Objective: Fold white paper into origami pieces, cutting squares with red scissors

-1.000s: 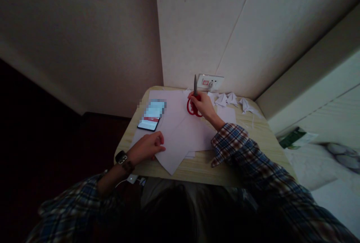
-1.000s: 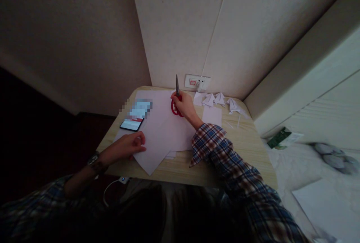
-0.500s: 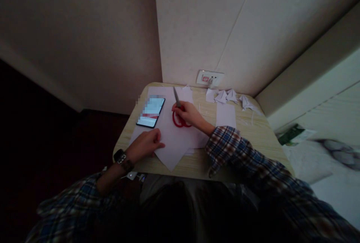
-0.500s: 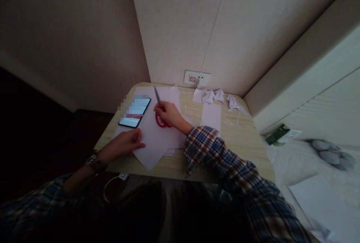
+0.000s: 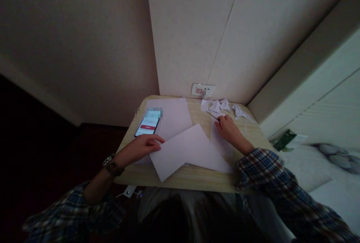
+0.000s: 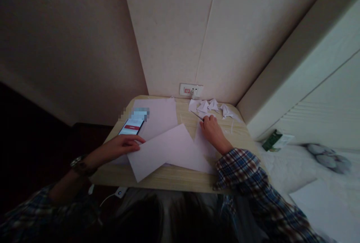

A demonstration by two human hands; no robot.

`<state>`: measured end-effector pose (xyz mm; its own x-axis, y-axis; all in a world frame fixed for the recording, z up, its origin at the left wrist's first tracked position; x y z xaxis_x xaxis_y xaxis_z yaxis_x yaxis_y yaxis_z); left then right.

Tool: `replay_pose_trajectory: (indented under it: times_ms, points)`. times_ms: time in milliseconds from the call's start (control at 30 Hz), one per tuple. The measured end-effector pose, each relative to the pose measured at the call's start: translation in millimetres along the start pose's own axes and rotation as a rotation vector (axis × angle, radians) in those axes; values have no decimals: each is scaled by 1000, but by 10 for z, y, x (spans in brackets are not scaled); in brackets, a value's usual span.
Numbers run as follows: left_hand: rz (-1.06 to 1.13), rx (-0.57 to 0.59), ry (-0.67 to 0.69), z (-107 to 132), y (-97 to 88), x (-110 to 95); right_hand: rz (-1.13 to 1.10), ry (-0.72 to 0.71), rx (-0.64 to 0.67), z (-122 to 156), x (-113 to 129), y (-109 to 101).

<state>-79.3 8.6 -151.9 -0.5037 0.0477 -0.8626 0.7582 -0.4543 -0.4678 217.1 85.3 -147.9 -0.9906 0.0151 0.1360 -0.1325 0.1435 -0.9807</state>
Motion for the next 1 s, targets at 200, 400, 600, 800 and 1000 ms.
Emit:
replay_pose_trajectory:
  times_ms: [200, 400, 600, 800, 1000]
  points:
    - [-24, -101, 123, -4, -240, -506, 90, 104, -11, 202, -293, 52]
    - [-78, -203, 279, 122, -455, -1116, -46, 134, 24, 237, -383, -12]
    - [-69, -309, 435, 257, -595, -1501, -407, 21, 134, 213, -301, -443]
    - [19, -416, 453, 236, -675, -1579, -1208, -233, 393, 495, 205, -1038]
    - [131, -527, 507, 127, -804, -1661, -1464, -95, 219, 332, 219, -1295]
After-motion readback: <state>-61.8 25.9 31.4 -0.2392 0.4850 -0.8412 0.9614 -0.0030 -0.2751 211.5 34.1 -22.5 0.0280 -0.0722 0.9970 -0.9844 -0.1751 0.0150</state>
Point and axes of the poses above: each hand's wrist, its own z-axis away from the middle knuckle, its own y-axis out of the palm, x = y × z, the point moved 9 cm from there along -z, towards the middle knuckle, and after that the axes turned 7 degrees about y, right-handed, at the moved point
